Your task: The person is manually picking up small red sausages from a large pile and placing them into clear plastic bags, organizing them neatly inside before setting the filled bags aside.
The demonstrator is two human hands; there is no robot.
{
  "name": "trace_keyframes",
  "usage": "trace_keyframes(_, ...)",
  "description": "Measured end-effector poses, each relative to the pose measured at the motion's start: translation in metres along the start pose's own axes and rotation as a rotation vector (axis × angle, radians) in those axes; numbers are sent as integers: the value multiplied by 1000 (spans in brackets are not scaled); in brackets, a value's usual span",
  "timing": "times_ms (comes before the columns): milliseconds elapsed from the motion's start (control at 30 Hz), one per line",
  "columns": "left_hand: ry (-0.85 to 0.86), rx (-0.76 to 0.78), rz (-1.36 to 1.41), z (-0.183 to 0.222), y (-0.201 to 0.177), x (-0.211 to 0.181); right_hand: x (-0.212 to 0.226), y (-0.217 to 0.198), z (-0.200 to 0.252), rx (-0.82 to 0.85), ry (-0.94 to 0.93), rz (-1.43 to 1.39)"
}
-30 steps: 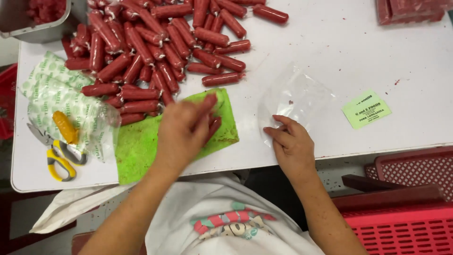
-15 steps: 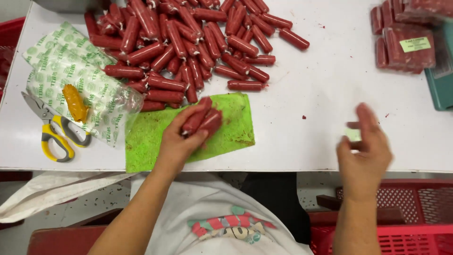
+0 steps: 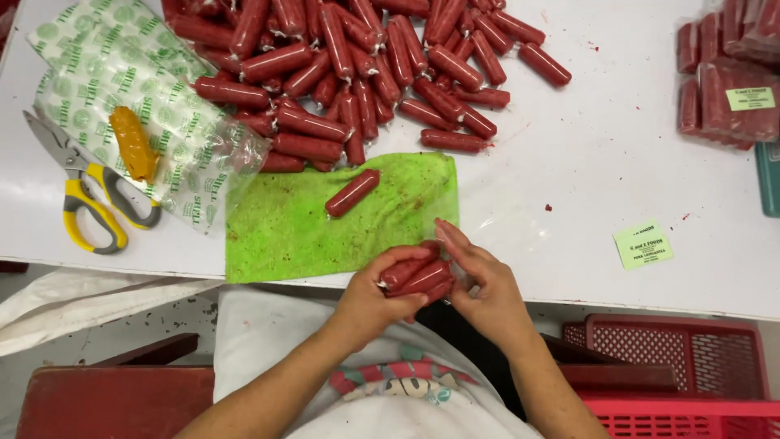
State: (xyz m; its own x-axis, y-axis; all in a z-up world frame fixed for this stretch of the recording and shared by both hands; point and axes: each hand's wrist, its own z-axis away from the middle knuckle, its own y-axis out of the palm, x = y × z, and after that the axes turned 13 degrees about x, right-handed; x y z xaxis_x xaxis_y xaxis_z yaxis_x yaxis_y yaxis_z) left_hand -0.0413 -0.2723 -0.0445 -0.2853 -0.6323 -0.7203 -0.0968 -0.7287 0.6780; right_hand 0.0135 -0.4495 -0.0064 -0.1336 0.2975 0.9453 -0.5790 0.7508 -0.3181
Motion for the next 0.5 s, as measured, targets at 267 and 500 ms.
trace_keyframes(267,348,-249,-257,-21,21,4,4,22,-5,-174,-458,724)
trace_keyframes(500,234,-30,-1179,-31,10,-8,3,27,-5,-147,-388,582)
